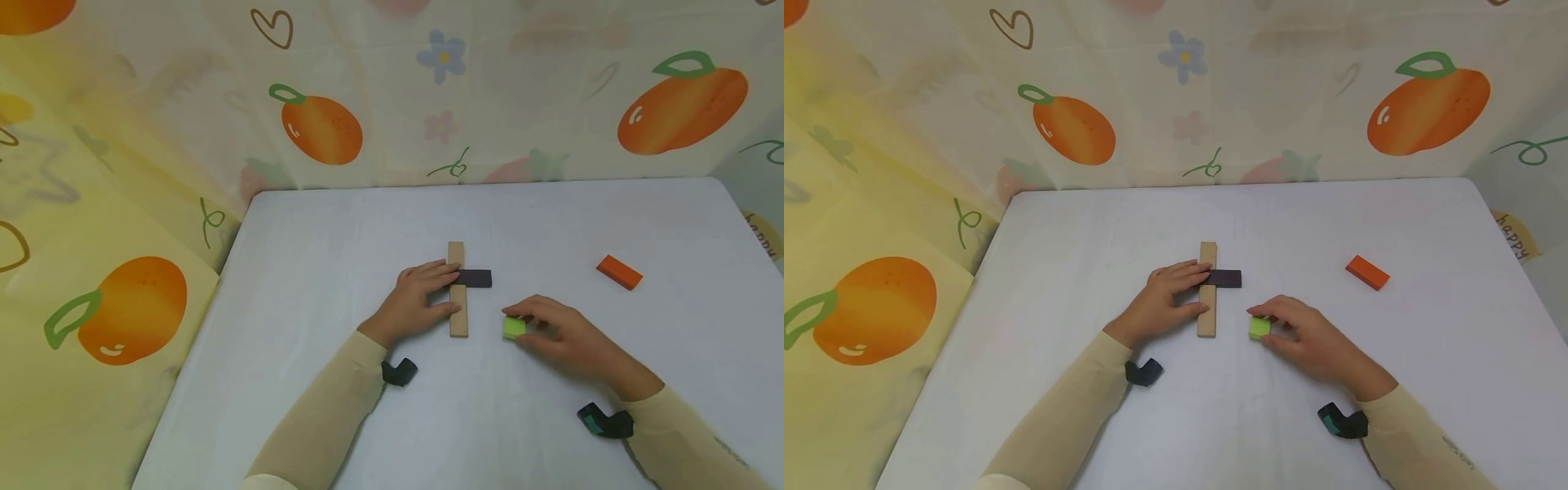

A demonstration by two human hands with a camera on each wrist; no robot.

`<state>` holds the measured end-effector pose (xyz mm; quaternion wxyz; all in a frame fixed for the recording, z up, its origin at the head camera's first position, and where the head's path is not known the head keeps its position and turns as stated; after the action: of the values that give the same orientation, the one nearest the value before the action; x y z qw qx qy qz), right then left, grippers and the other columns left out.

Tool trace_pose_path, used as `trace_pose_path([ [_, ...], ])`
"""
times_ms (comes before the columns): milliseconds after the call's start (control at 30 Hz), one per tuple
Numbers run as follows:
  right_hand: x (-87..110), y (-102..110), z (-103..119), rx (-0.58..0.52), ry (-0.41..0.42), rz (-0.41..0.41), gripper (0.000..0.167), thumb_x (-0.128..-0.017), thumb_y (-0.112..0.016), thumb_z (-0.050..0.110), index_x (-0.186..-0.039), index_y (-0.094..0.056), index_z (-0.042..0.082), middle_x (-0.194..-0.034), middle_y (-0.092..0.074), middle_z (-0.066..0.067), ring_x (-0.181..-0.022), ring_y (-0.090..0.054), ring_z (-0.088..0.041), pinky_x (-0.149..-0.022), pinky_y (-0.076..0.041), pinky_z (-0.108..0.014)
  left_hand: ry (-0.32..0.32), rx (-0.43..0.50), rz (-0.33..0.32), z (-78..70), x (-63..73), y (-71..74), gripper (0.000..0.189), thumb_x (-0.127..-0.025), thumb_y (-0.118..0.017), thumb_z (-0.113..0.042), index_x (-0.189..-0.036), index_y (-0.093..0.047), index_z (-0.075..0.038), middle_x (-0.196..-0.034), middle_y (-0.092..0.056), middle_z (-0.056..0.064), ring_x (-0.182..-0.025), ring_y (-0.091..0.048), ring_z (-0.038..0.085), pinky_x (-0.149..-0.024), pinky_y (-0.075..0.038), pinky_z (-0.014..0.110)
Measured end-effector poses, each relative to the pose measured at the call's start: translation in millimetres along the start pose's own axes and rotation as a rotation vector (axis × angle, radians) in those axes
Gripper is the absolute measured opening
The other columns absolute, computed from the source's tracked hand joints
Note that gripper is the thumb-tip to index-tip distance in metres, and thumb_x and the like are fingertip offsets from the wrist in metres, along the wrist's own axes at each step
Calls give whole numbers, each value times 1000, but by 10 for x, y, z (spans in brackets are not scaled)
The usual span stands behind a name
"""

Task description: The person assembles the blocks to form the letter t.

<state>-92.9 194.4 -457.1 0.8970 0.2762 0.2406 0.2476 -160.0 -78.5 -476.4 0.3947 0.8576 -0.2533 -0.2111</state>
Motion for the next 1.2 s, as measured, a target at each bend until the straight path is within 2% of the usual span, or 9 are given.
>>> trace_pose_path([
  [167,-32,-164,46,-21,-37,73,41,-96,-82,-2,-135,-72,8,-130,-71,3,-115,-65,-17,-101,-47,-19,3,-1,-2,3,-1,-1,60,-102,-82,-32,-154,-64,-9,-164,-52,-4,-157,-35,14,-121,-27,52],
  [267,-38,-242,71,11,-42,100,42,-97,-82,0,-136,-73,9,-131,-70,3,-119,-64,-18,-103,-46,-20,4,1,-2,1,0,-2,60,-102,-82,-33,-154,-64,-10,-164,-52,-4,-157,-36,14,-121,-27,51],
  [500,-50,-370,135,98,-29,105,45,-94,-85,1,-136,-72,9,-130,-69,5,-118,-61,-18,-99,-53,-39,1,-8,0,1,1,-7,60,-102,-82,-33,-154,-63,-10,-164,-52,-4,-157,-36,14,-121,-27,51],
  [700,-87,-443,161,87,-92,140,46,-97,-85,9,-140,-70,9,-130,-68,5,-120,-60,-18,-101,-52,-46,2,-14,1,-3,-2,-2,60,-102,-81,-34,-155,-63,-10,-164,-52,-4,-157,-35,14,-121,-27,52],
  [800,-85,-421,160,62,-130,182,49,-98,-85,10,-144,-67,8,-133,-66,3,-120,-61,-16,-103,-53,-45,0,-15,1,-6,-2,0,60,-102,-81,-34,-154,-63,-10,-164,-52,-3,-157,-36,15,-120,-27,52],
  [933,-60,-357,131,19,-150,219,51,-97,-82,3,-146,-66,9,-136,-65,4,-119,-62,-13,-102,-53,-38,-5,-15,-4,-5,-4,-7,60,-102,-81,-34,-154,-63,-10,-164,-52,-3,-157,-36,16,-120,-27,52],
  [1033,-62,-346,125,0,-125,206,50,-97,-79,-4,-144,-67,8,-135,-65,3,-117,-63,-13,-101,-54,-35,-4,-17,-7,-6,-4,-5,60,-102,-82,-34,-154,-63,-10,-164,-52,-3,-157,-36,15,-121,-28,52],
  [1200,-88,-376,146,26,-90,168,47,-96,-80,-5,-140,-69,6,-129,-67,3,-112,-63,-12,-97,-55,-35,-2,-15,-5,-11,-5,4,60,-102,-81,-34,-154,-64,-10,-164,-52,-3,-157,-36,15,-121,-27,53],
])
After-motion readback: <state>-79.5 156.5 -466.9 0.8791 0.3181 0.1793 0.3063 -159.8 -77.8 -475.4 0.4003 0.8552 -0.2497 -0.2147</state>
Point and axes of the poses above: each hand's wrist, its own x-axis away from the middle knuckle, its own y-axis out of the back of the hand, z = x × y, the point moved 4 cm from there along -x, towards the middle knuckle
